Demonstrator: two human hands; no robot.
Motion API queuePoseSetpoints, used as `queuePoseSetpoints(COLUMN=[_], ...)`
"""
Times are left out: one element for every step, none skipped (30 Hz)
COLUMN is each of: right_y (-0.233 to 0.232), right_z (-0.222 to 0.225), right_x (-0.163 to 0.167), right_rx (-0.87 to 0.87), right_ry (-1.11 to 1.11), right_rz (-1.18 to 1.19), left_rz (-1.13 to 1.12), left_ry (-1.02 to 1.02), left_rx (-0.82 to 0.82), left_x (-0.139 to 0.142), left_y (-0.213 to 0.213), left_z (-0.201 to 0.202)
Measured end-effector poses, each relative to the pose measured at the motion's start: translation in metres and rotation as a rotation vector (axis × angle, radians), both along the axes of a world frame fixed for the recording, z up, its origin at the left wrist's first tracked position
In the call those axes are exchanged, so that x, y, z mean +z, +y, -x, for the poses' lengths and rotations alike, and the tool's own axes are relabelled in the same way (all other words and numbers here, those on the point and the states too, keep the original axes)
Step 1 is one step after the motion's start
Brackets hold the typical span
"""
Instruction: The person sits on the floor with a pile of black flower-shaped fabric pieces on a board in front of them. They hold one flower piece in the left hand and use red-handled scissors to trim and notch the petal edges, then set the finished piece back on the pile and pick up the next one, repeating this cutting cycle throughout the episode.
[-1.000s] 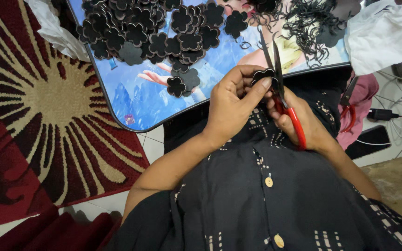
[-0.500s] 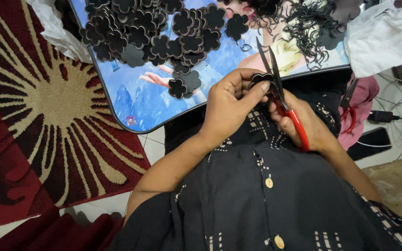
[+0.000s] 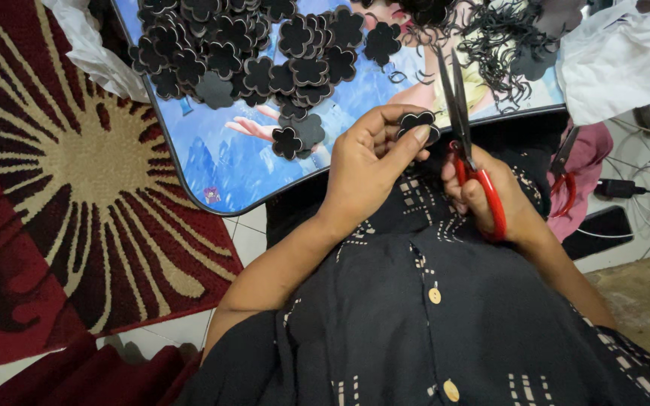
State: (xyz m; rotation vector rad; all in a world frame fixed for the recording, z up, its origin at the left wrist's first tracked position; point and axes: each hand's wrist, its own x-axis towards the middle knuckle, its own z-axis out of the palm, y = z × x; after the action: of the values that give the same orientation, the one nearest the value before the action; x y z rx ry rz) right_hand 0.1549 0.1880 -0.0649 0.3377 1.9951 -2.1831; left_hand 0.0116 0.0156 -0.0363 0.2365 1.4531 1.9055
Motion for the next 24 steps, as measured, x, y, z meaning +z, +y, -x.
queuePoseSetpoints(right_y=[0.000, 0.000, 0.000, 0.000, -0.001, -0.003, -0.003, -0.004, -0.005, -0.005, -0.006, -0.005, -0.005, -0.005, -0.005, -0.004, -0.004, -0.004, -0.005, -0.005, -0.005, -0.005, -0.006, -0.006], right_z=[0.002, 0.004, 0.005, 0.007, 0.009, 0.010, 0.012, 0.013, 0.015, 0.014, 0.014, 0.014, 0.014, 0.013, 0.012, 0.012, 0.012, 0.012, 0.010, 0.009, 0.009, 0.010, 0.009, 0.008], right_x=[0.004, 0.008, 0.013, 0.017, 0.020, 0.022, 0.024, 0.025, 0.026, 0.026, 0.026, 0.026, 0.026, 0.025, 0.024, 0.022, 0.021, 0.019, 0.018, 0.016, 0.015, 0.013, 0.013, 0.013], right_rx=[-0.002, 0.021, 0.045, 0.068, 0.080, 0.092, 0.104, 0.098, 0.092, 0.086, 0.088, 0.091, 0.094, 0.091, 0.087, 0.083, 0.073, 0.062, 0.049, 0.033, 0.020, 0.008, 0.014, 0.020], right_ry=[0.012, 0.033, 0.055, 0.075, 0.074, 0.073, 0.073, 0.056, 0.038, 0.019, 0.026, 0.035, 0.043, 0.040, 0.036, 0.035, 0.038, 0.038, 0.034, 0.053, 0.073, 0.093, 0.089, 0.086], right_rz=[0.005, -0.039, -0.082, -0.124, -0.142, -0.160, -0.178, -0.174, -0.170, -0.164, -0.172, -0.181, -0.188, -0.183, -0.178, -0.173, -0.170, -0.167, -0.163, -0.121, -0.079, -0.036, -0.043, -0.051], left_rz=[-0.019, -0.039, -0.058, -0.049, -0.041, -0.032, -0.040, -0.047, -0.054, -0.053, -0.054, -0.056, -0.069, -0.081, -0.094, -0.094, -0.094, -0.093, -0.096, -0.101, -0.106, -0.116, -0.126, -0.138], left_ry=[-0.010, -0.019, -0.026, -0.022, -0.019, -0.016, -0.016, -0.016, -0.016, -0.009, -0.001, 0.009, -0.001, -0.013, -0.027, -0.003, 0.026, 0.051, 0.054, 0.059, 0.066, 0.063, 0.058, 0.053], left_rx=[0.000, 0.002, 0.004, 0.007, 0.009, 0.011, 0.012, 0.013, 0.014, 0.013, 0.010, 0.008, 0.013, 0.016, 0.019, 0.024, 0.032, 0.040, 0.051, 0.062, 0.074, 0.080, 0.084, 0.087], left_x=[0.000, -0.001, -0.002, -0.003, -0.003, -0.004, -0.004, -0.004, -0.005, -0.005, -0.005, -0.005, -0.006, -0.007, -0.008, -0.009, -0.010, -0.010, -0.010, -0.010, -0.009, -0.008, -0.006, -0.003], left_y=[0.000, 0.001, 0.001, 0.001, 0.000, 0.000, 0.000, 0.001, 0.001, 0.000, -0.001, -0.001, 0.000, 0.000, 0.000, 0.000, 0.000, -0.001, -0.002, -0.003, -0.004, -0.004, -0.004, -0.003], left_z=[0.000, 0.000, 0.001, 0.001, 0.000, 0.000, 0.000, 0.000, -0.001, -0.001, -0.001, 0.000, 0.000, 0.000, -0.001, -0.002, -0.001, -0.002, -0.002, -0.001, 0.000, 0.002, 0.003, 0.004])
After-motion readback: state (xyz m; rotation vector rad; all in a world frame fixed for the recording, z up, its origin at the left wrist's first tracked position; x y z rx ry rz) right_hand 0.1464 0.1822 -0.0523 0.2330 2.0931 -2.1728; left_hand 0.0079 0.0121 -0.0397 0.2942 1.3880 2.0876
